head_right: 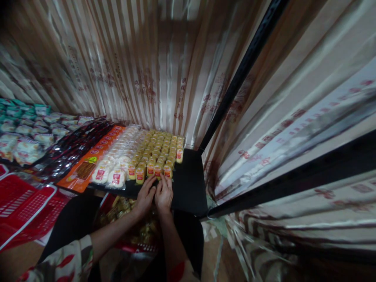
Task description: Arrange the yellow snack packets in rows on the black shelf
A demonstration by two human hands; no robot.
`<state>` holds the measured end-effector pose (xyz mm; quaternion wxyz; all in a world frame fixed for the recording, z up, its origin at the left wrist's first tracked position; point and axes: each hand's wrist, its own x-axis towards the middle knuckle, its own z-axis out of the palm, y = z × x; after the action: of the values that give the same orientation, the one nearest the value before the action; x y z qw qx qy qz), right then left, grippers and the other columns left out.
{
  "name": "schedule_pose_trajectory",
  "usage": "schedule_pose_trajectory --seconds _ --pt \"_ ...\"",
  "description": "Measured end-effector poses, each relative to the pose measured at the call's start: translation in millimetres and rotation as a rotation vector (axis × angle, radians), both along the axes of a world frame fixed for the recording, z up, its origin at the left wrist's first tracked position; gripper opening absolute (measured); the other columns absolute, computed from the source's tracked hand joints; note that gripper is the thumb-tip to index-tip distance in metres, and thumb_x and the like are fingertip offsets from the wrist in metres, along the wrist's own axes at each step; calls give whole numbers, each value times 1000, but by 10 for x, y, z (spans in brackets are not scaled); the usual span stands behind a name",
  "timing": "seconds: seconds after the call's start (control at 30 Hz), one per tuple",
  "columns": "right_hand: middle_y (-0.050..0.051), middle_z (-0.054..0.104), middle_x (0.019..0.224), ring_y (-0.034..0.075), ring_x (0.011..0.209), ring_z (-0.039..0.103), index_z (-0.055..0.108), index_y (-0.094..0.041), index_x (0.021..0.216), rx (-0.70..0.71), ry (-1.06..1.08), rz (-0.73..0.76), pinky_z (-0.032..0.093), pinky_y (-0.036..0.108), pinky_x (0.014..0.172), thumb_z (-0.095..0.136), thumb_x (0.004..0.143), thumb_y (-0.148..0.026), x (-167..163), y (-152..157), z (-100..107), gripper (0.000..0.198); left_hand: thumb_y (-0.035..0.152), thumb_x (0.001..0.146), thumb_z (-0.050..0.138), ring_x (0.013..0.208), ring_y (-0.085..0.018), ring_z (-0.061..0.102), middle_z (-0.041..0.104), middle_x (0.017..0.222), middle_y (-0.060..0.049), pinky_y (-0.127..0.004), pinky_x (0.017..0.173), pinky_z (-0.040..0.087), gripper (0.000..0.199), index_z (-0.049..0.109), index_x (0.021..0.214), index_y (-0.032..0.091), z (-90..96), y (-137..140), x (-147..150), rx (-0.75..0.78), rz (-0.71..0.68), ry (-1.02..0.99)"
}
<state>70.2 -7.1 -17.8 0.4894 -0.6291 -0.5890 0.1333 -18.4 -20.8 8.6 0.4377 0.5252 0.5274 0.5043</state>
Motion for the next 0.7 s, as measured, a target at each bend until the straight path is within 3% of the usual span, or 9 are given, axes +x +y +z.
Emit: schedule_pose_trajectory --seconds 0.4,0.57,0.7 --pt "8 55 108 17 99 55 57 -21 118 -54 12 57 45 29 87 36 84 -21 14 26 -30 41 17 78 47 124 -19 42 50 131 -7 -34 110 24 39 60 115 19 -41 10 21 19 -43 122" --pt "13 48 114 22 110 47 52 -18 122 57 -10 -110 40 38 95 36 84 -20 0 -21 40 41 19 82 42 125 -19 41 50 132 -7 -35 109 25 39 57 118 19 -13 -6 33 43 -67 195" --pt "14 43 127 26 118 38 44 -16 129 11 -81 -177 33 45 99 39 80 -18 -2 7 48 49 20 84 41 126 -18 40 49 133 -6 -34 109 24 39 56 119 19 -46 -7 31 55 -67 214"
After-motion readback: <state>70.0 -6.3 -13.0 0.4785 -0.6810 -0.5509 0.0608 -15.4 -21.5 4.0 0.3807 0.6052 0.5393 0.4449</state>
